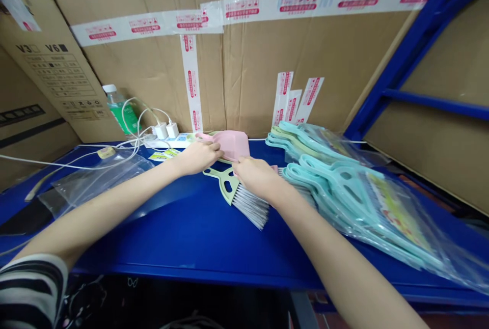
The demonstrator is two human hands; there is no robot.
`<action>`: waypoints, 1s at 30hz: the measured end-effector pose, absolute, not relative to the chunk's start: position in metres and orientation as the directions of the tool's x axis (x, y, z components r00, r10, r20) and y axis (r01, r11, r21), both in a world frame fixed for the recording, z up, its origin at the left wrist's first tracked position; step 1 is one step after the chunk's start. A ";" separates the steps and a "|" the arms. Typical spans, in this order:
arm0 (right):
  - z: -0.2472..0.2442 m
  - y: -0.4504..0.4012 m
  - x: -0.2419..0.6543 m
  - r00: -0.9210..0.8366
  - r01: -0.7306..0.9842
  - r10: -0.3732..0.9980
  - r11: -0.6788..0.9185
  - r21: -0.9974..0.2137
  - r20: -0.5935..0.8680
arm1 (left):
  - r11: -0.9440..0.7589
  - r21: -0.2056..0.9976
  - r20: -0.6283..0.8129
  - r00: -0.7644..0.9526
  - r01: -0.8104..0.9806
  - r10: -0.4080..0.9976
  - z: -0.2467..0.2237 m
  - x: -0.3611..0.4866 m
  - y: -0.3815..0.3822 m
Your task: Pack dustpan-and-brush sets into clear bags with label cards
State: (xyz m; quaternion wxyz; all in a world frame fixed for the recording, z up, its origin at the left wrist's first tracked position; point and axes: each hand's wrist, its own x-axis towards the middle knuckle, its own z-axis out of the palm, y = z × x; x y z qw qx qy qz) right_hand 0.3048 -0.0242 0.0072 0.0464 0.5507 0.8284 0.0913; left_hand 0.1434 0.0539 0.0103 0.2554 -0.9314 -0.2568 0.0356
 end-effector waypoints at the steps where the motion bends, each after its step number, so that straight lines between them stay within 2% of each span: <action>1: 0.007 -0.024 0.304 -0.399 0.899 0.916 0.382 0.215 0.039 | -0.736 -0.496 0.068 0.866 0.460 0.495 0.010 0.146 0.056; 6: 0.005 -0.023 0.303 -0.423 0.889 0.901 0.390 0.242 0.102 | -0.732 -0.503 0.089 0.869 0.461 0.486 0.004 0.153 0.063; 16: 0.003 -0.024 0.295 -0.427 0.897 0.888 0.392 0.201 0.170 | -0.719 -0.517 0.122 0.871 0.465 0.476 0.006 0.150 0.066; 19: 0.006 -0.026 0.296 -0.446 0.895 0.848 0.420 0.151 0.286 | -0.675 -0.554 0.132 0.851 0.488 0.508 0.017 0.133 0.060; 24: 0.004 -0.030 0.296 -0.482 0.824 0.677 0.566 0.024 0.556 | -0.618 -0.618 0.161 0.848 0.485 0.504 0.031 0.084 0.040; 28: -0.003 -0.032 0.287 -0.514 0.764 0.576 0.644 0.034 0.636 | -0.684 -0.605 0.097 0.890 0.407 0.445 0.026 0.042 0.018; 30: -0.006 -0.033 0.281 -0.518 0.745 0.565 0.667 0.015 0.642 | -0.711 -0.574 0.110 0.899 0.406 0.425 0.020 0.024 0.008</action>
